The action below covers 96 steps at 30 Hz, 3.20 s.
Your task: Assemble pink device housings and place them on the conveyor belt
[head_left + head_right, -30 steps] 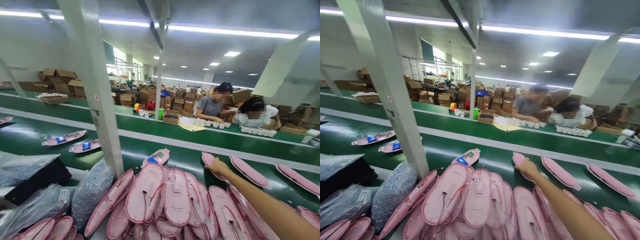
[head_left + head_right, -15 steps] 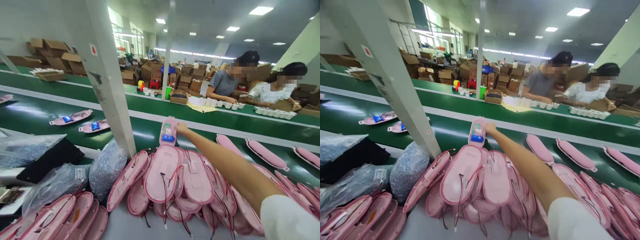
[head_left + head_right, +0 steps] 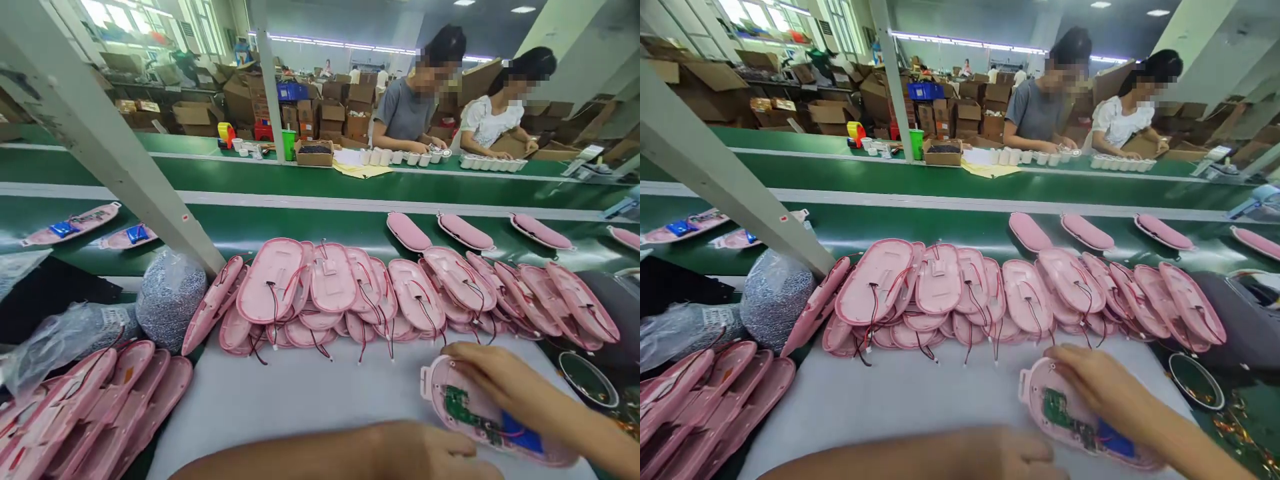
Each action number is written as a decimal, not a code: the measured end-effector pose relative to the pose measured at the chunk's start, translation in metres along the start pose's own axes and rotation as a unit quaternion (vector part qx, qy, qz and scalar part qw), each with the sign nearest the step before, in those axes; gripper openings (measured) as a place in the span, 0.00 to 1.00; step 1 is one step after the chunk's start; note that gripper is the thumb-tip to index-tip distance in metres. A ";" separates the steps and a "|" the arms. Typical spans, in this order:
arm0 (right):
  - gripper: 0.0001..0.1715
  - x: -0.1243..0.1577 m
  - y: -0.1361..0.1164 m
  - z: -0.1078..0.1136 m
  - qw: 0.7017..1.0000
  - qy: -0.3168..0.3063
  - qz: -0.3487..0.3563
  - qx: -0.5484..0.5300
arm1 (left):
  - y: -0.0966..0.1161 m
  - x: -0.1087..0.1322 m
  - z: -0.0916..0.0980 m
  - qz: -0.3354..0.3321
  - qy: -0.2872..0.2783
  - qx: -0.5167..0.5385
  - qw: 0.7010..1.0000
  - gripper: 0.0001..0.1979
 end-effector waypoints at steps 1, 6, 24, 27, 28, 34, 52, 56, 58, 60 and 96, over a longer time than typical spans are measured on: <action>0.19 0.005 0.006 -0.019 1.000 0.008 0.011 -0.006 | -0.003 -0.010 0.019 0.026 0.029 -0.053 0.998 0.16; 0.19 -0.006 0.013 -0.049 0.988 0.122 0.078 0.043 | -0.047 -0.027 0.116 0.441 -0.201 -0.380 0.788 0.17; 0.33 0.037 -0.011 0.013 0.798 0.121 -0.082 -0.585 | 0.019 -0.063 0.032 0.120 -0.121 -0.248 0.954 0.09; 0.29 0.048 0.008 0.003 0.810 0.197 -0.118 -0.540 | 0.011 -0.050 0.015 0.231 -0.077 -0.201 0.949 0.11; 0.29 0.053 0.016 0.002 0.824 0.205 -0.117 -0.515 | 0.006 -0.044 0.013 0.301 -0.072 -0.183 0.933 0.11; 0.21 0.072 0.041 0.021 0.932 0.073 -0.076 -0.346 | -0.027 -0.024 -0.004 0.477 -0.295 -0.129 0.817 0.09; 0.24 0.060 0.059 0.039 0.981 0.129 -0.050 -0.134 | -0.054 -0.032 -0.027 0.371 -0.410 -0.149 0.820 0.07; 0.27 0.060 0.064 0.043 0.973 0.190 -0.085 -0.098 | -0.052 -0.021 -0.020 0.422 -0.327 -0.139 0.834 0.05; 0.27 0.059 0.067 0.044 0.973 0.196 -0.092 -0.077 | -0.048 -0.017 -0.014 0.459 -0.278 -0.145 0.831 0.08; 0.27 0.057 0.067 0.045 0.975 0.193 -0.090 -0.069 | -0.044 -0.018 -0.009 0.467 -0.252 -0.130 0.837 0.09; 0.20 0.045 0.070 0.050 0.972 0.177 -0.144 0.055 | -0.065 -0.023 -0.029 0.281 -0.322 -0.117 0.897 0.04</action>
Point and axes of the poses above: each hand's wrist, its own x-axis away from the middle knuckle, its own z-axis out of the back of the hand, y = z × x, the point moved 2 cm from there along -x, towards the middle knuckle, and after that the axes turned 3 degrees about -z, right-handed, at the moved point
